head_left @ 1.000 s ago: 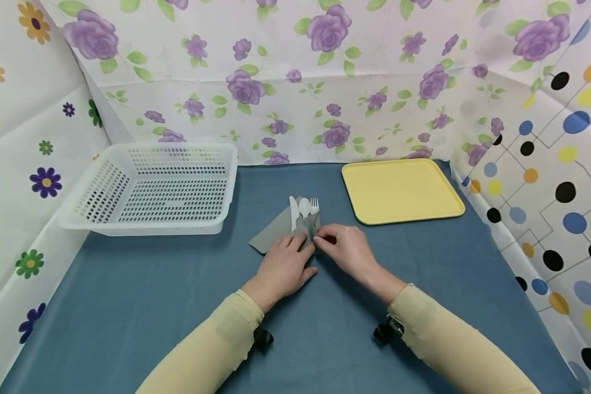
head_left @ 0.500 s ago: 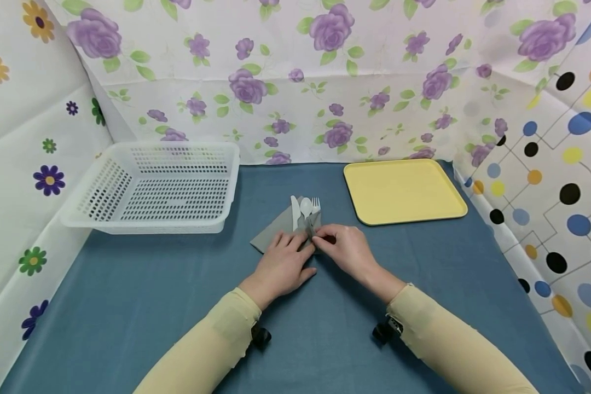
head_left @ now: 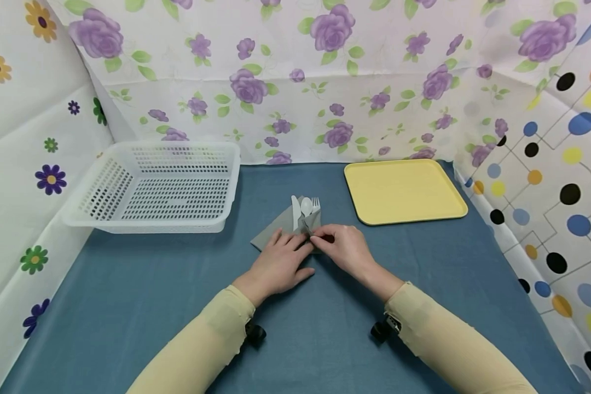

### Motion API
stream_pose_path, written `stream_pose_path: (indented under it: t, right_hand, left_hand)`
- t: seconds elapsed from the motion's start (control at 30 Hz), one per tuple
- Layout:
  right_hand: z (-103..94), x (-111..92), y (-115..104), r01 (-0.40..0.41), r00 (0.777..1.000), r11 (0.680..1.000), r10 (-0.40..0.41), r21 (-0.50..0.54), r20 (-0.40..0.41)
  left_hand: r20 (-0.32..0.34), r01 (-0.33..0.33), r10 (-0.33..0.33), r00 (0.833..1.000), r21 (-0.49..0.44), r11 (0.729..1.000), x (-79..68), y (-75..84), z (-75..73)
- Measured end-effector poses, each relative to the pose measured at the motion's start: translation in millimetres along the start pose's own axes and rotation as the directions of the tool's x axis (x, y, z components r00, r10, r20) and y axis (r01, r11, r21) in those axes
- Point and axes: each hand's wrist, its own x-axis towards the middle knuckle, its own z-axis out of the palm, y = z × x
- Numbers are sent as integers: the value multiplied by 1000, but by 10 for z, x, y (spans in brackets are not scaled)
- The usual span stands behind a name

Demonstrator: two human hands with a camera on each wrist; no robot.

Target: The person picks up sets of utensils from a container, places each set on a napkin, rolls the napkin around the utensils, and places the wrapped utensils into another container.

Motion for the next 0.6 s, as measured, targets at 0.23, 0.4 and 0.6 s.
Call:
stream_pose_path:
  t: [0.23, 0.4, 0.6]
  right_hand:
    - [20, 6, -9, -13, 1000, 1000, 13, -13, 10]
    - [37, -15, -16, -8, 1000, 999, 9, -33, 21]
    - [36, -49, 6, 24, 999, 999, -22, -47, 49]
  left_hand:
    - [31, -1, 2, 1000, -37, 999, -20, -23, -50]
    - [26, -17, 18, 999, -59, 998, -41, -42, -60]
    - [28, -32, 35, 999, -82, 996, -62, -75, -70]
